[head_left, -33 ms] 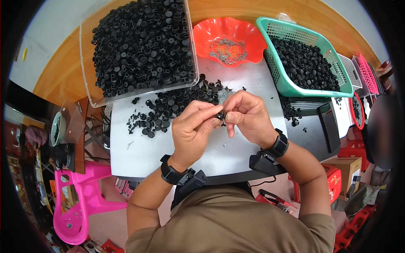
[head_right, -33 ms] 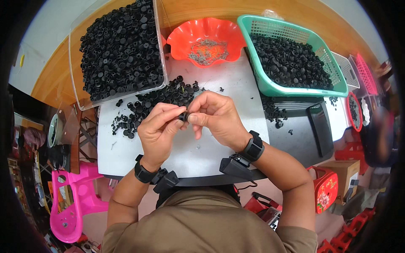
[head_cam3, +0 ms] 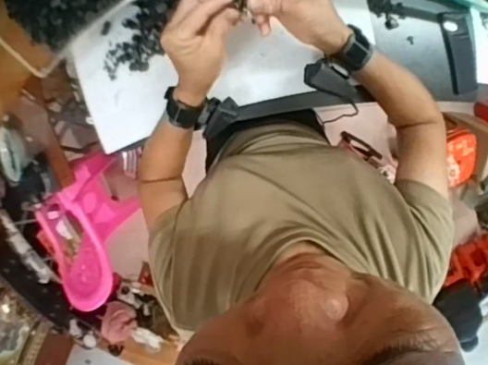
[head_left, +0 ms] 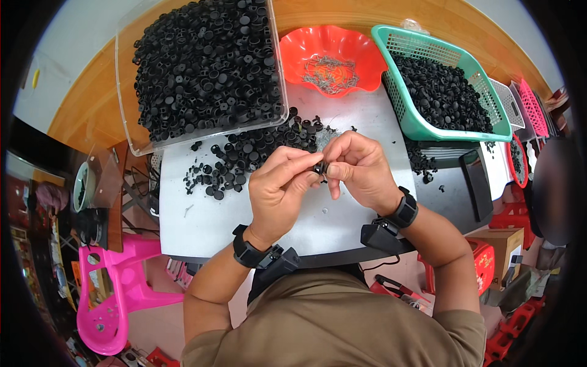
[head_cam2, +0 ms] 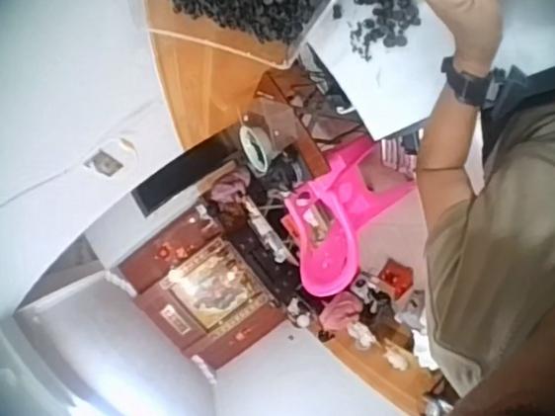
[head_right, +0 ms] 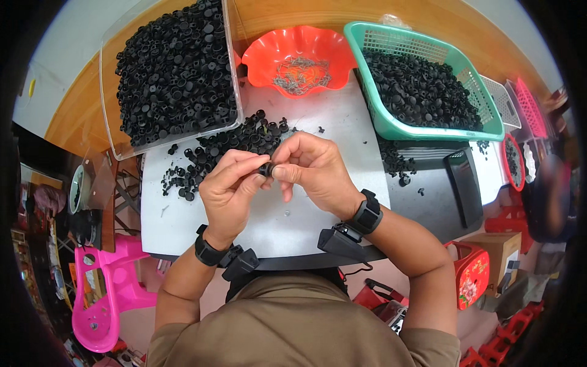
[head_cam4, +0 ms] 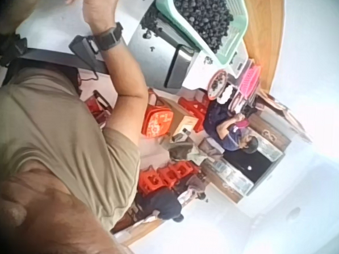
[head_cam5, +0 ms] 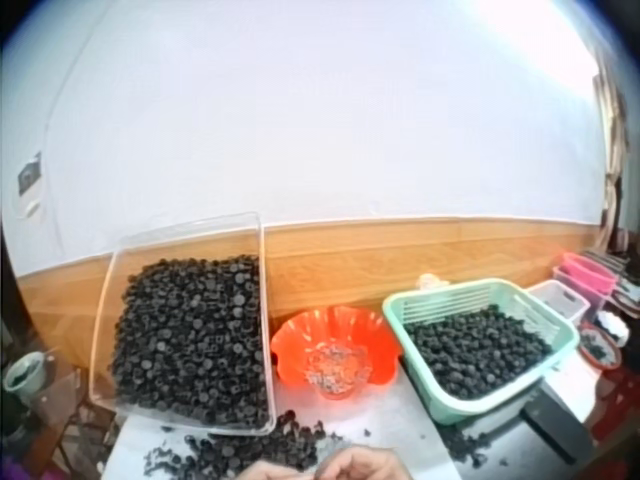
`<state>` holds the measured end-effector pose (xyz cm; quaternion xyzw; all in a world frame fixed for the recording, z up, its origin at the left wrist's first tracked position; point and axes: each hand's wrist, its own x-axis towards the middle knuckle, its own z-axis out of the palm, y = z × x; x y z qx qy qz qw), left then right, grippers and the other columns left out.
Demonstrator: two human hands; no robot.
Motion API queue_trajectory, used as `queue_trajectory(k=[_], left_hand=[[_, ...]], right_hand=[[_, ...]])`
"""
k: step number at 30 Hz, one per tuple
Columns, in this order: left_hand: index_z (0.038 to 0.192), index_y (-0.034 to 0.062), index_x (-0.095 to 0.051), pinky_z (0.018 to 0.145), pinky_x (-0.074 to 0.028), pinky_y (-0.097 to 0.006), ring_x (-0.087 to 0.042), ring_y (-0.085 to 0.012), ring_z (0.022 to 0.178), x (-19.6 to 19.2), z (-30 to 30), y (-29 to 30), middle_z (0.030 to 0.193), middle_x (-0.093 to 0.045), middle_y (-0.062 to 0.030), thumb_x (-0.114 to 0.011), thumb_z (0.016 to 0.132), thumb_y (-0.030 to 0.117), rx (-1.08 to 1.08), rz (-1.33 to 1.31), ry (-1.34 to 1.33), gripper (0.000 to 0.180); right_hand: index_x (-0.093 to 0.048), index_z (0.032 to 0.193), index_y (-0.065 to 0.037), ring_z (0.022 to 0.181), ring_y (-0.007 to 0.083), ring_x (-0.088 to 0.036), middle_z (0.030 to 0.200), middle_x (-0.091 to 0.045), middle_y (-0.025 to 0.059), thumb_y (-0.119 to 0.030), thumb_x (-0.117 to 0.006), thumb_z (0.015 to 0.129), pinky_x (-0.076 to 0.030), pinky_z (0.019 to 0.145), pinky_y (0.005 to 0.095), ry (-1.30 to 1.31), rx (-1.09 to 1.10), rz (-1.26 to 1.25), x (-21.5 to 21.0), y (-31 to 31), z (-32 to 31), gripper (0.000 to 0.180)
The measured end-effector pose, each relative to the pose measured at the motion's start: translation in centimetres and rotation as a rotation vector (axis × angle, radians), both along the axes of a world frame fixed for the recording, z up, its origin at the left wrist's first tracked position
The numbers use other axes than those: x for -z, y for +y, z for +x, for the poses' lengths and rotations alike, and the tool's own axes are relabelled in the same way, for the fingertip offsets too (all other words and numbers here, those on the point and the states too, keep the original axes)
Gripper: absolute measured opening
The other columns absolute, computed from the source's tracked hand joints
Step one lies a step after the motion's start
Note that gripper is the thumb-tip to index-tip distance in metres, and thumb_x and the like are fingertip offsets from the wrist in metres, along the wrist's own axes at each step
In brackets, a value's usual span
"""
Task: Assembling small black plastic components by hand at a workstation.
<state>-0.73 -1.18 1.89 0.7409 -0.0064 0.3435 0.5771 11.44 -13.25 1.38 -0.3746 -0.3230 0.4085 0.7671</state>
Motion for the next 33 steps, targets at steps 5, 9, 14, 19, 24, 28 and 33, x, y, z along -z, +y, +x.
queue_trajectory(k=[5, 9, 14, 19, 24, 28, 33], left_hand=[[0.106, -0.0009, -0.064, 0.064, -0.053, -0.021, -0.062, -0.0134, 0.073, -0.1, -0.3, -0.2, 0.094, -0.058, -0.0103, -0.056, 0.084, -0.009, 0.015, -0.098, -0.019, 0.025], [0.106, -0.0020, -0.063, 0.065, -0.053, -0.022, -0.063, -0.0140, 0.073, -0.2, -0.5, -0.5, 0.093, -0.057, -0.0101, -0.056, 0.084, -0.008, 0.045, -0.150, -0.008, 0.024], [0.107, -0.0040, -0.062, 0.067, -0.055, -0.024, -0.064, -0.0155, 0.074, -0.4, -0.5, -0.7, 0.093, -0.057, -0.0094, -0.056, 0.085, -0.007, 0.087, -0.221, -0.002, 0.024], [0.108, -0.0059, -0.060, 0.066, -0.055, -0.026, -0.064, -0.0152, 0.074, 0.1, 0.2, -0.4, 0.091, -0.057, -0.0082, -0.057, 0.086, -0.004, 0.204, -0.555, 0.033, 0.022], [0.107, -0.0055, -0.060, 0.065, -0.054, -0.026, -0.063, -0.0141, 0.073, 0.8, 0.3, -0.3, 0.086, -0.061, -0.0086, -0.057, 0.086, -0.002, 0.205, -0.598, 0.030, 0.022], [0.107, -0.0048, -0.061, 0.065, -0.053, -0.025, -0.062, -0.0134, 0.073, 0.9, 0.3, -0.3, 0.086, -0.065, -0.0101, -0.057, 0.088, 0.001, 0.250, -0.693, 0.074, 0.021], [0.107, -0.0034, -0.061, 0.064, -0.051, -0.024, -0.061, -0.0126, 0.072, -1.1, -1.2, 0.8, 0.088, -0.066, -0.0120, -0.058, 0.087, 0.005, 0.241, -0.694, 0.215, 0.022]], right_hand=[[-0.054, 0.089, 0.001, 0.071, 0.0157, -0.061, 0.085, -0.058, 0.0080, -0.001, -0.063, 0.083, -0.052, 0.050, 0.0244, 0.008, -0.042, 0.033, 0.4, 0.3, -0.2, 0.011], [-0.051, 0.086, -0.001, 0.068, 0.0163, -0.062, 0.085, -0.057, 0.0086, -0.002, -0.064, 0.083, -0.052, 0.049, 0.0247, -0.016, -0.056, 0.014, 0.4, 0.4, -0.1, 0.013], [-0.048, 0.082, -0.003, 0.065, 0.0162, -0.061, 0.081, -0.057, 0.0088, -0.003, -0.063, 0.084, -0.053, 0.048, 0.0257, -0.011, -0.068, 0.048, 0.9, 0.7, -0.3, 0.015], [-0.053, 0.094, -0.001, 0.069, 0.0147, -0.061, 0.080, -0.056, 0.0066, -0.004, -0.063, 0.084, -0.053, 0.055, 0.0260, -0.035, 0.018, -0.044, -0.2, 0.3, 0.1, 0.014], [-0.056, 0.107, 0.001, 0.080, 0.0105, -0.056, 0.090, -0.052, 0.0059, -0.001, -0.067, 0.079, -0.049, 0.064, 0.0214, -0.562, 0.115, 0.051, -1.1, -0.3, 1.6, 0.031], [-0.059, 0.100, 0.001, 0.082, 0.0101, -0.055, 0.095, -0.052, 0.0064, 0.003, -0.067, 0.077, -0.050, 0.066, 0.0222, -0.825, 0.197, -0.033, -1.6, -0.3, 0.9, 0.025], [-0.059, 0.096, 0.002, 0.078, 0.0096, -0.057, 0.087, -0.057, 0.0051, 0.005, -0.063, 0.079, -0.051, 0.063, 0.0229, -0.713, 0.360, -0.134, -5.0, -2.3, 2.4, 0.017]])
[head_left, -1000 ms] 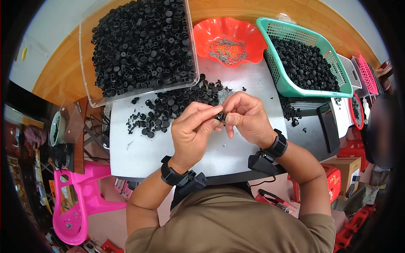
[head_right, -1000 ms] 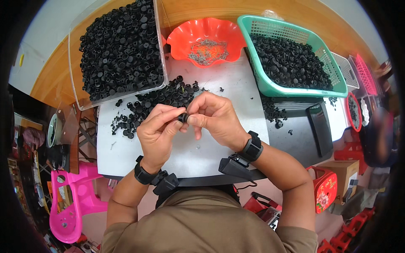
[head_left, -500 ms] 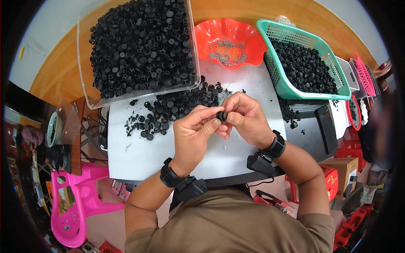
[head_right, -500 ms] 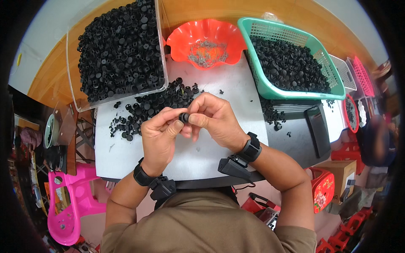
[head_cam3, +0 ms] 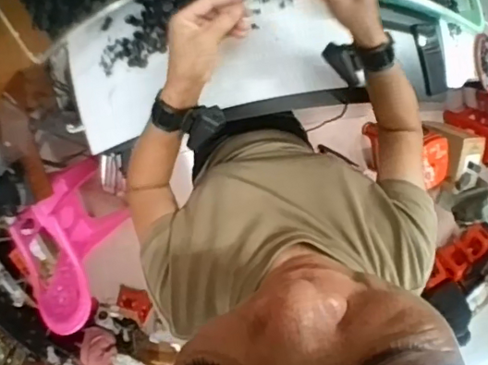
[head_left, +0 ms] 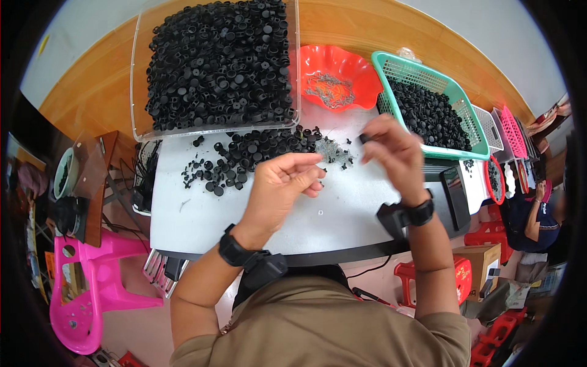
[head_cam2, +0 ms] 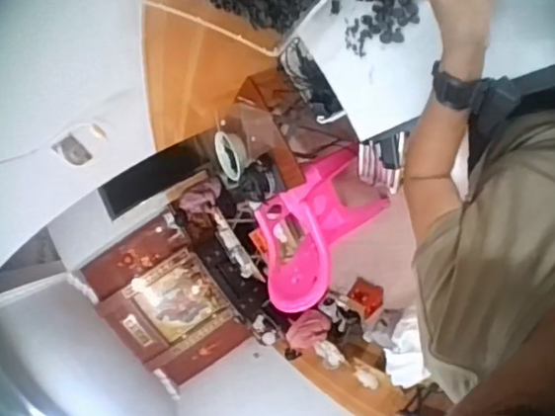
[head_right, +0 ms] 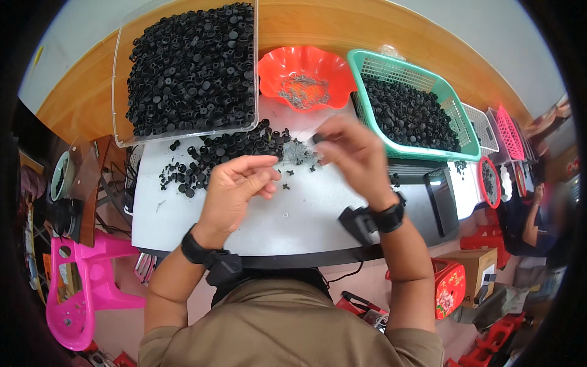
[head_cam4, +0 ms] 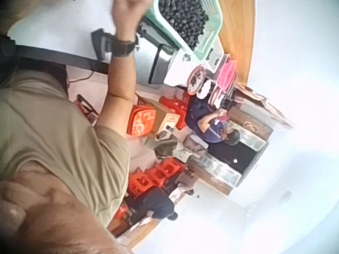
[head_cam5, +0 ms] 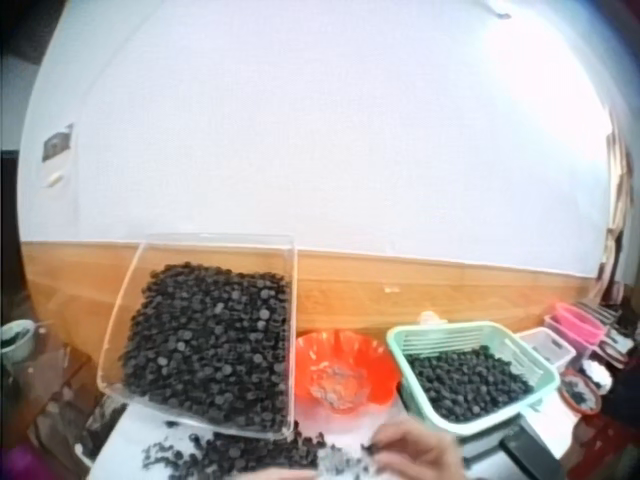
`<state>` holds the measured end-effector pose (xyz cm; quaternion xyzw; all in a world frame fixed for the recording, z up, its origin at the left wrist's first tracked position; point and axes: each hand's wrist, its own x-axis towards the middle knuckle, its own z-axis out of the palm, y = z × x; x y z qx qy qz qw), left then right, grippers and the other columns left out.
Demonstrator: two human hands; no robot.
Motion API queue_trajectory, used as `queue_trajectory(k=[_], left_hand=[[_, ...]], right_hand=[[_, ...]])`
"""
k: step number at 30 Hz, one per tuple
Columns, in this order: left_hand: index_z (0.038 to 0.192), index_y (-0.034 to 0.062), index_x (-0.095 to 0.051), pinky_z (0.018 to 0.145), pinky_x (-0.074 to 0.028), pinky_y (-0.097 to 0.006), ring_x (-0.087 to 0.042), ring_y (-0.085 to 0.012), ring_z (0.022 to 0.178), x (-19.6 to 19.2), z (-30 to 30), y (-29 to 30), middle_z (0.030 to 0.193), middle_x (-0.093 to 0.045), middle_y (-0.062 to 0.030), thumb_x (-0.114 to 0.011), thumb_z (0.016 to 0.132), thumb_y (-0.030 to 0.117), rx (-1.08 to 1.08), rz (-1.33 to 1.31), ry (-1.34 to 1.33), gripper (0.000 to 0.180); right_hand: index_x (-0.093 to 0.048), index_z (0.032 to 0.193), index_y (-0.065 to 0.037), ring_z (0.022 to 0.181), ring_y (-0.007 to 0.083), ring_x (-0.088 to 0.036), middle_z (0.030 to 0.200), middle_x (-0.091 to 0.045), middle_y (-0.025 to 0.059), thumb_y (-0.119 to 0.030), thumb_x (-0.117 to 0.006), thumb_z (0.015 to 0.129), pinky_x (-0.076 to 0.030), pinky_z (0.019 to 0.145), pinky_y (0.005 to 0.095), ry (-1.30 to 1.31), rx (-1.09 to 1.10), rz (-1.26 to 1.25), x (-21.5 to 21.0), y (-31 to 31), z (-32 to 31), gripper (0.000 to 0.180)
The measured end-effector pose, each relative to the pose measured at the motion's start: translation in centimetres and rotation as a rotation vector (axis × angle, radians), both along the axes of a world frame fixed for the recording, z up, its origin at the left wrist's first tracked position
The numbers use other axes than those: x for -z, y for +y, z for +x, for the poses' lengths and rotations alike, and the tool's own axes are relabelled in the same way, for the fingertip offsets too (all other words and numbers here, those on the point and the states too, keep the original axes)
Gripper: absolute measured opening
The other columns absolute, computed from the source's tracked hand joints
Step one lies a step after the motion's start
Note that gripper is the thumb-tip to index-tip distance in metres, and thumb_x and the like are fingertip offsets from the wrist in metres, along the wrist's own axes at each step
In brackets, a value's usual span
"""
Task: Assembling small black plastic components by hand at a workstation.
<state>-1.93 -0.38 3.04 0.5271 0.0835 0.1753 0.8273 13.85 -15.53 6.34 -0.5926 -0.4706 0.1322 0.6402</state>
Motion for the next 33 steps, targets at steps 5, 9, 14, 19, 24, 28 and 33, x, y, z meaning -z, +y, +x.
queue_trajectory(k=[5, 9, 14, 19, 24, 28, 33], left_hand=[[0.101, -0.0028, -0.063, 0.061, -0.049, -0.023, -0.060, -0.0111, 0.069, -1.1, -3.6, 3.1, 0.084, -0.066, -0.0106, -0.059, 0.087, 0.007, -0.083, 0.136, 0.099, 0.018], [0.100, -0.0034, -0.063, 0.059, -0.047, -0.023, -0.059, -0.0112, 0.067, 0.6, -5.4, 4.3, 0.081, -0.065, -0.0102, -0.058, 0.087, 0.007, -0.131, 0.053, 0.126, 0.017], [0.096, -0.0033, -0.064, 0.056, -0.045, -0.022, -0.056, -0.0102, 0.063, 2.1, -7.1, 4.1, 0.078, -0.065, -0.0091, -0.058, 0.085, 0.004, -0.190, 0.147, 0.221, 0.014], [0.095, -0.0017, -0.065, 0.053, -0.043, -0.019, -0.055, -0.0077, 0.062, 2.1, -7.2, 3.9, 0.077, -0.065, -0.0073, -0.059, 0.083, 0.002, -0.189, 0.277, 0.287, 0.013], [0.095, -0.0003, -0.065, 0.050, -0.040, -0.017, -0.054, -0.0050, 0.062, 2.1, -6.6, 3.8, 0.076, -0.064, -0.0047, -0.061, 0.083, 0.004, -0.196, 0.387, 0.300, 0.013], [0.090, -0.0007, -0.066, 0.054, -0.041, -0.017, -0.051, -0.0036, 0.062, 2.2, -7.3, 4.3, 0.073, -0.060, -0.0007, -0.062, 0.082, 0.001, -0.282, 0.493, 0.341, 0.009], [0.096, -0.0020, -0.063, 0.054, -0.041, -0.018, -0.051, -0.0040, 0.061, 2.6, -9.2, 5.8, 0.077, -0.058, -0.0020, -0.062, 0.082, 0.000, -0.406, 0.650, 0.388, 0.015]], right_hand=[[-0.059, 0.094, 0.004, 0.059, 0.0070, -0.055, 0.073, -0.059, 0.0026, 0.002, -0.060, 0.083, -0.048, 0.054, 0.0189, -0.142, 0.421, -0.045, -2.5, -5.1, 6.0, 0.011], [-0.061, 0.091, 0.004, 0.057, 0.0061, -0.054, 0.069, -0.058, 0.0018, -0.001, -0.061, 0.083, -0.047, 0.051, 0.0189, -0.234, 0.597, -0.168, -1.3, -7.3, 9.3, 0.009], [-0.062, 0.096, 0.001, 0.062, 0.0117, -0.056, 0.076, -0.058, 0.0057, -0.003, -0.071, 0.072, -0.047, 0.058, 0.0259, -0.733, 0.745, -0.388, -0.6, -7.1, 10.6, 0.026], [-0.060, 0.091, 0.000, 0.060, 0.0158, -0.056, 0.083, -0.056, 0.0094, 0.005, -0.068, 0.069, -0.047, 0.055, 0.0252, -0.825, 0.563, -0.161, -1.7, -2.5, 3.8, 0.024], [-0.060, 0.079, -0.001, 0.072, 0.0294, -0.058, 0.078, -0.056, 0.0118, -0.001, -0.067, 0.071, -0.048, 0.062, 0.0360, -0.723, -0.049, -0.467, 1.4, 1.7, -0.7, 0.011], [-0.061, 0.079, -0.002, 0.075, 0.0303, -0.058, 0.078, -0.056, 0.0112, -0.006, -0.069, 0.069, -0.048, 0.066, 0.0382, -0.811, -0.079, -0.535, 2.3, 3.6, -1.8, 0.013], [-0.061, 0.083, -0.002, 0.078, 0.0300, -0.058, 0.081, -0.056, 0.0112, -0.008, -0.069, 0.069, -0.048, 0.068, 0.0387, -0.819, -0.124, -0.571, 2.1, 4.9, -2.5, 0.017]])
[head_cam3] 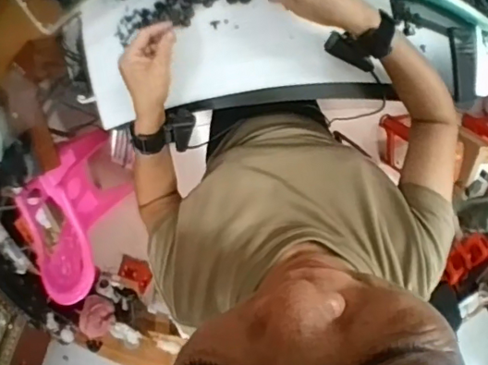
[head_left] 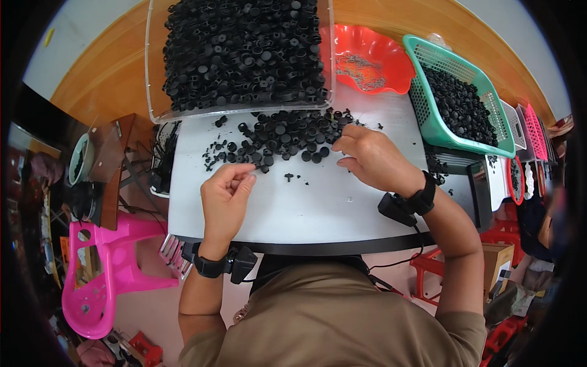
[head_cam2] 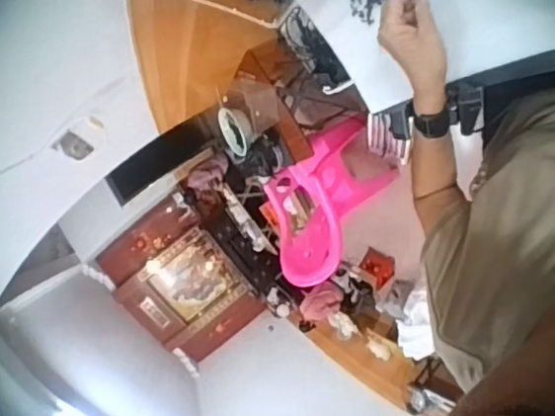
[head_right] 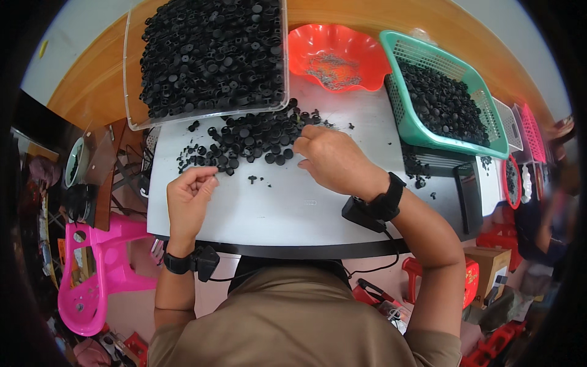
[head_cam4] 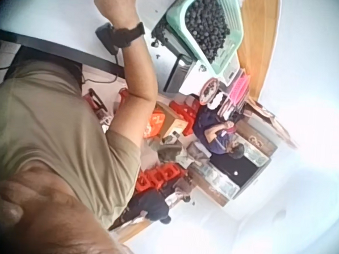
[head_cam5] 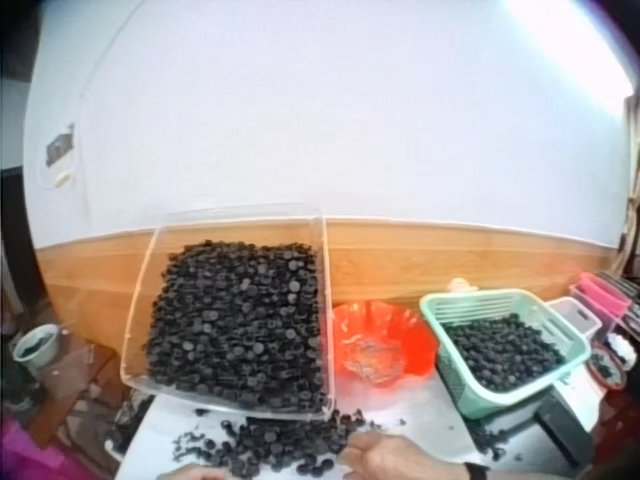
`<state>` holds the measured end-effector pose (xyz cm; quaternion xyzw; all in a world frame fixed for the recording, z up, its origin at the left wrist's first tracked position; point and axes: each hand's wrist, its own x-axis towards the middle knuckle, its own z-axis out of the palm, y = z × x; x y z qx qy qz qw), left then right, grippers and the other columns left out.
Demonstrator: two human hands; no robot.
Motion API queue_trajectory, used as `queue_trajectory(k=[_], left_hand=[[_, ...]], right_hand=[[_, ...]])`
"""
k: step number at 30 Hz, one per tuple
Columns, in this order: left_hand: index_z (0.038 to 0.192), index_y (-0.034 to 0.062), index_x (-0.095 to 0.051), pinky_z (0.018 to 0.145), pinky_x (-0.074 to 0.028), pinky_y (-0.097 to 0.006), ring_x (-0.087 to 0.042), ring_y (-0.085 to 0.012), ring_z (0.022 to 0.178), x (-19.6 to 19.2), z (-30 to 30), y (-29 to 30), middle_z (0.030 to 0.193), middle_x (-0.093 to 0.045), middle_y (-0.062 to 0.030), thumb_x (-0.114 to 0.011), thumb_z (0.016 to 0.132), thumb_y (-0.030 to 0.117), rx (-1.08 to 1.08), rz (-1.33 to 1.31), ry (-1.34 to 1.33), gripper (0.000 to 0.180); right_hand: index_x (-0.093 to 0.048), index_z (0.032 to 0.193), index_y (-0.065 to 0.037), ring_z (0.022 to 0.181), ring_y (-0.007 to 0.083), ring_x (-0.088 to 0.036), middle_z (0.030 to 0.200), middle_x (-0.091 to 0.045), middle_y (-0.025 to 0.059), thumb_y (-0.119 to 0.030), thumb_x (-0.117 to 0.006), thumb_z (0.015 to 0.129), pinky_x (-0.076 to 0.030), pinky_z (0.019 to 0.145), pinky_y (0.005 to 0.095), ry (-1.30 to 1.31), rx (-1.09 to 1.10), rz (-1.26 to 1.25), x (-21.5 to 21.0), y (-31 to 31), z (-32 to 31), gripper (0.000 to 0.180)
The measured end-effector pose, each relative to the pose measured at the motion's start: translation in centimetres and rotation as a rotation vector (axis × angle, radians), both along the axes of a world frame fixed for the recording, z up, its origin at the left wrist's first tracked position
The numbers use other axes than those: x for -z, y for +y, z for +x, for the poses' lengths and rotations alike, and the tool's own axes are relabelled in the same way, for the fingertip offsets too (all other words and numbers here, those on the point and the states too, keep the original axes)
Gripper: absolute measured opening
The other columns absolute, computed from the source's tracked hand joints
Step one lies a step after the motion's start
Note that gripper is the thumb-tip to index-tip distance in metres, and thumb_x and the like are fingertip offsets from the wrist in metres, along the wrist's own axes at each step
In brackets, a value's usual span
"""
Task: Assembling small black plastic components by hand at a workstation.
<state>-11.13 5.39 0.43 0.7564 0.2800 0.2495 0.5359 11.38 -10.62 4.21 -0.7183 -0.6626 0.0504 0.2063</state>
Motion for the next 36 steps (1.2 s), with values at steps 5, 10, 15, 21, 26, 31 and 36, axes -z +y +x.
queue_trajectory(k=[5, 10, 15, 21, 26, 31, 36], left_hand=[[0.116, 0.0003, -0.054, 0.059, -0.043, -0.021, -0.051, -0.0091, 0.075, -0.6, -0.5, 1.8, 0.094, -0.055, -0.0055, -0.061, 0.078, -0.003, -0.186, 0.286, -0.011, 0.038], [0.117, 0.0020, -0.053, 0.065, -0.046, -0.023, -0.049, -0.0146, 0.082, -0.1, -0.4, 2.7, 0.101, -0.051, -0.0090, -0.062, 0.071, -0.007, -0.138, 0.398, 0.167, 0.047], [0.113, 0.0000, -0.054, 0.070, -0.048, -0.024, -0.052, -0.0157, 0.083, -0.2, 0.4, 1.2, 0.101, -0.049, -0.0098, -0.060, 0.071, -0.010, -0.066, 0.364, 0.134, 0.044], [0.113, -0.0013, -0.053, 0.074, -0.048, -0.023, -0.054, -0.0143, 0.086, 0.2, 1.1, 0.5, 0.103, -0.049, -0.0095, -0.057, 0.074, -0.012, 0.054, 0.260, 0.022, 0.041], [0.096, -0.0001, -0.061, 0.066, -0.046, -0.022, -0.053, -0.0109, 0.083, -1.3, 1.1, -0.1, 0.092, -0.053, -0.0060, -0.061, 0.072, -0.007, -0.033, 0.343, 0.094, 0.025], [0.084, 0.0025, -0.063, 0.062, -0.043, -0.028, -0.054, -0.0190, 0.076, -1.6, 2.2, -2.8, 0.082, -0.053, -0.0068, -0.068, 0.068, -0.002, 0.137, 0.640, 0.160, 0.017], [0.082, 0.0021, -0.063, 0.064, -0.043, -0.036, -0.053, -0.0278, 0.074, -1.6, 3.1, -3.1, 0.078, -0.052, -0.0103, -0.071, 0.066, 0.001, 0.211, 0.795, 0.244, 0.018]], right_hand=[[-0.061, 0.087, -0.002, 0.078, 0.0310, -0.058, 0.082, -0.055, 0.0116, -0.008, -0.070, 0.068, -0.047, 0.068, 0.0393, 0.023, 0.034, 0.027, 0.1, -0.6, -0.2, 0.022], [-0.060, 0.087, 0.000, 0.070, 0.0307, -0.058, 0.082, -0.057, 0.0128, -0.004, -0.070, 0.067, -0.046, 0.063, 0.0378, 0.170, 0.088, 0.104, 0.4, -1.7, 0.3, 0.023], [-0.061, 0.088, 0.003, 0.061, 0.0192, -0.055, 0.075, -0.056, 0.0102, 0.000, -0.069, 0.072, -0.044, 0.055, 0.0292, 0.406, 0.202, 0.124, 0.3, -2.3, 1.0, 0.018], [-0.060, 0.088, 0.004, 0.060, 0.0155, -0.054, 0.074, -0.056, 0.0104, 0.000, -0.068, 0.075, -0.044, 0.054, 0.0270, 0.574, 0.170, 0.196, 1.9, -2.8, 2.0, 0.016], [-0.060, 0.087, 0.004, 0.060, 0.0172, -0.055, 0.071, -0.057, 0.0109, 0.000, -0.068, 0.074, -0.045, 0.055, 0.0279, 0.546, 0.163, 0.210, 1.9, -3.0, 1.8, 0.016], [-0.060, 0.085, 0.003, 0.061, 0.0219, -0.057, 0.071, -0.058, 0.0130, -0.002, -0.068, 0.072, -0.045, 0.056, 0.0311, 0.500, 0.110, 0.252, 1.8, -3.0, 1.8, 0.016], [-0.061, 0.084, 0.003, 0.062, 0.0275, -0.057, 0.072, -0.058, 0.0154, -0.003, -0.067, 0.072, -0.046, 0.058, 0.0339, 0.387, 0.129, 0.269, 1.3, -3.4, 2.3, 0.015]])
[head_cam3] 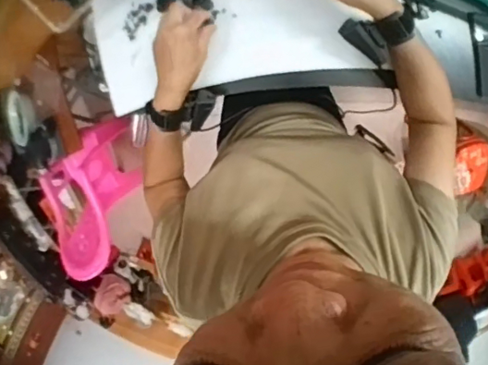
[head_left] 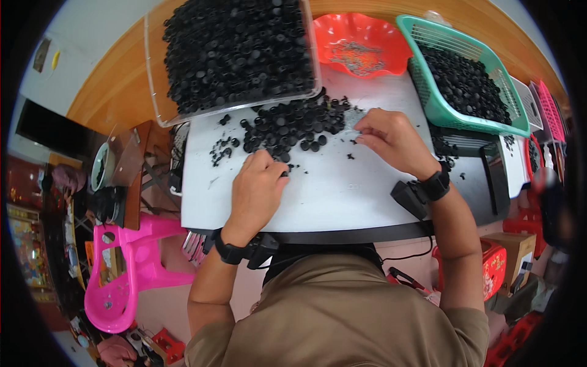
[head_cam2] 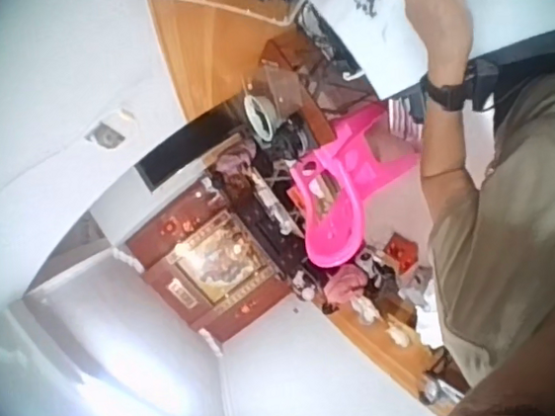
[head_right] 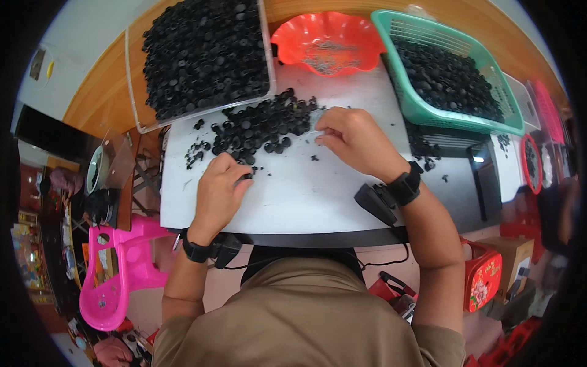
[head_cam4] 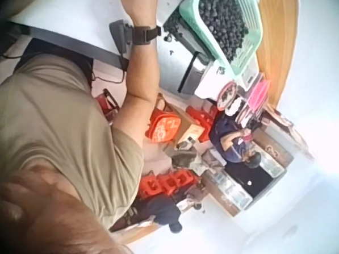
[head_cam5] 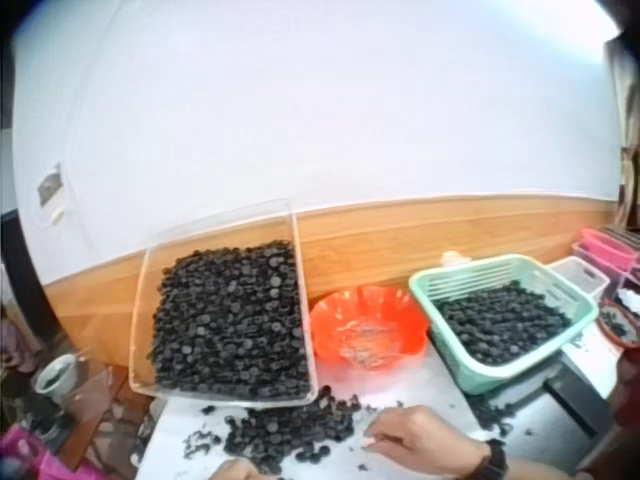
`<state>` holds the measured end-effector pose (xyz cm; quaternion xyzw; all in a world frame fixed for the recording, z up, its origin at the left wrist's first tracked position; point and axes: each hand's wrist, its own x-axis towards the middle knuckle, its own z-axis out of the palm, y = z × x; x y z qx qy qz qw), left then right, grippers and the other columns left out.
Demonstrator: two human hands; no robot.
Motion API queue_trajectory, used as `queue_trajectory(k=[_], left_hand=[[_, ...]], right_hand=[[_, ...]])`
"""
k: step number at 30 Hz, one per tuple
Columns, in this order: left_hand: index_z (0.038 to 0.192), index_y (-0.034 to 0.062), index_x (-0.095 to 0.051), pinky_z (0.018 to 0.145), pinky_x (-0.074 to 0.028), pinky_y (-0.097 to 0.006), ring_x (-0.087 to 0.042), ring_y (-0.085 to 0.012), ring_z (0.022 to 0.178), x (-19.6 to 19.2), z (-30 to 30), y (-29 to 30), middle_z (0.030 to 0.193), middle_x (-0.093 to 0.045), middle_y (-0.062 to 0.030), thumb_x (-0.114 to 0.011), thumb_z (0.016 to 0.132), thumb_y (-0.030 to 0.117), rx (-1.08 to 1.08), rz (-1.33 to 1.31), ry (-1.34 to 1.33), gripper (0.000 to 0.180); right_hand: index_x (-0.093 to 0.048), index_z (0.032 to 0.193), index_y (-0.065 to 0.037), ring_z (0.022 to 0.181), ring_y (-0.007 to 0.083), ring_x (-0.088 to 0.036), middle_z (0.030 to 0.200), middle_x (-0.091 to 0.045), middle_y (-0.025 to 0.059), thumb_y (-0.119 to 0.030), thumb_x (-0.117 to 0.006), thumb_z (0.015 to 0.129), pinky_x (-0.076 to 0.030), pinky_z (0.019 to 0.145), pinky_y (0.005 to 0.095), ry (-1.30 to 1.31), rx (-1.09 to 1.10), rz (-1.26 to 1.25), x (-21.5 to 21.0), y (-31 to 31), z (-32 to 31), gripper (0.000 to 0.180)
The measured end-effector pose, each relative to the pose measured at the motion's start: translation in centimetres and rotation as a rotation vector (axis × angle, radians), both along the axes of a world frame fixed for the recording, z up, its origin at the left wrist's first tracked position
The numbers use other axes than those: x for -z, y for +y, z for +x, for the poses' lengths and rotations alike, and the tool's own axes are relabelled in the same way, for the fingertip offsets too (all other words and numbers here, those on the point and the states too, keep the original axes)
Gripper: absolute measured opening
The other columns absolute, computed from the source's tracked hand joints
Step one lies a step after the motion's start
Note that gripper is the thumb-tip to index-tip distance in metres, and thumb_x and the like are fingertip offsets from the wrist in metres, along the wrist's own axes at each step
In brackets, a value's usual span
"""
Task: Assembling small black plastic components by hand at a workstation.
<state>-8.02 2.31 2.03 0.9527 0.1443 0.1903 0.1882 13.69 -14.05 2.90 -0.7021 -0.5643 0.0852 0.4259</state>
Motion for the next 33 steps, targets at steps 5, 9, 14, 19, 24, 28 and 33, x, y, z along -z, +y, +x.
queue_trajectory(k=[5, 9, 14, 19, 24, 28, 33], left_hand=[[0.081, 0.0006, -0.062, 0.061, -0.043, -0.030, -0.055, -0.0218, 0.070, -0.1, -0.2, 0.2, 0.075, -0.053, -0.0084, -0.068, 0.068, -0.003, 0.033, -0.022, -0.060, 0.014], [0.083, 0.0001, -0.061, 0.060, -0.041, -0.020, -0.052, -0.0066, 0.070, -1.2, 0.9, -0.4, 0.078, -0.055, -0.0002, -0.064, 0.073, -0.004, 0.048, -0.698, -0.020, 0.012], [0.088, 0.0011, -0.061, 0.061, -0.042, -0.018, -0.052, -0.0049, 0.071, -1.0, 3.8, -1.4, 0.080, -0.058, 0.0001, -0.063, 0.076, -0.003, 0.161, -1.136, -0.070, 0.013], [0.095, -0.0007, -0.061, 0.061, -0.043, -0.020, -0.054, -0.0069, 0.070, 0.7, 6.4, -2.0, 0.082, -0.060, -0.0030, -0.062, 0.079, 0.001, 0.239, -1.401, -0.062, 0.016], [0.103, -0.0020, -0.061, 0.064, -0.044, -0.020, -0.054, -0.0084, 0.071, 2.1, 6.7, -1.6, 0.086, -0.061, -0.0061, -0.057, 0.085, 0.002, 0.226, -1.510, -0.130, 0.019], [0.105, -0.0025, -0.060, 0.065, -0.044, -0.021, -0.054, -0.0087, 0.072, 2.1, 6.8, -1.3, 0.087, -0.061, -0.0071, -0.056, 0.087, 0.004, 0.242, -1.568, -0.129, 0.019], [0.109, -0.0032, -0.058, 0.067, -0.045, -0.021, -0.054, -0.0092, 0.074, 2.2, 6.8, -1.2, 0.091, -0.062, -0.0084, -0.055, 0.088, 0.004, 0.279, -1.672, -0.167, 0.022]], right_hand=[[-0.061, 0.076, 0.003, 0.065, 0.0312, -0.058, 0.072, -0.061, 0.0159, 0.002, -0.058, 0.071, -0.047, 0.060, 0.0354, 0.040, 0.039, -0.127, -0.5, -0.6, 1.9, 0.006], [-0.062, 0.076, 0.002, 0.067, 0.0318, -0.059, 0.074, -0.062, 0.0151, 0.002, -0.060, 0.069, -0.047, 0.062, 0.0360, -0.134, -0.066, -0.190, 0.3, -1.0, 2.9, 0.007], [-0.063, 0.082, 0.000, 0.068, 0.0299, -0.059, 0.076, -0.061, 0.0126, 0.003, -0.068, 0.066, -0.047, 0.061, 0.0347, -0.248, -0.090, -0.083, 0.7, -0.4, 2.1, 0.017], [-0.065, 0.083, -0.003, 0.067, 0.0286, -0.059, 0.075, -0.058, 0.0107, 0.001, -0.068, 0.066, -0.047, 0.059, 0.0349, -0.232, -0.032, -0.092, 0.9, -0.3, 2.6, 0.018], [-0.066, 0.084, -0.007, 0.064, 0.0263, -0.058, 0.075, -0.056, 0.0083, -0.004, -0.069, 0.067, -0.046, 0.057, 0.0361, -0.442, 0.017, -0.131, 1.5, 0.9, 2.0, 0.018], [-0.067, 0.083, -0.009, 0.064, 0.0252, -0.058, 0.075, -0.055, 0.0069, -0.007, -0.070, 0.066, -0.045, 0.055, 0.0365, -0.474, -0.017, -0.117, 1.3, 1.3, 1.9, 0.018], [-0.065, 0.079, -0.009, 0.063, 0.0247, -0.058, 0.074, -0.054, 0.0058, -0.010, -0.070, 0.066, -0.045, 0.053, 0.0358, -0.538, -0.052, -0.118, 1.5, 1.7, 1.6, 0.014]])
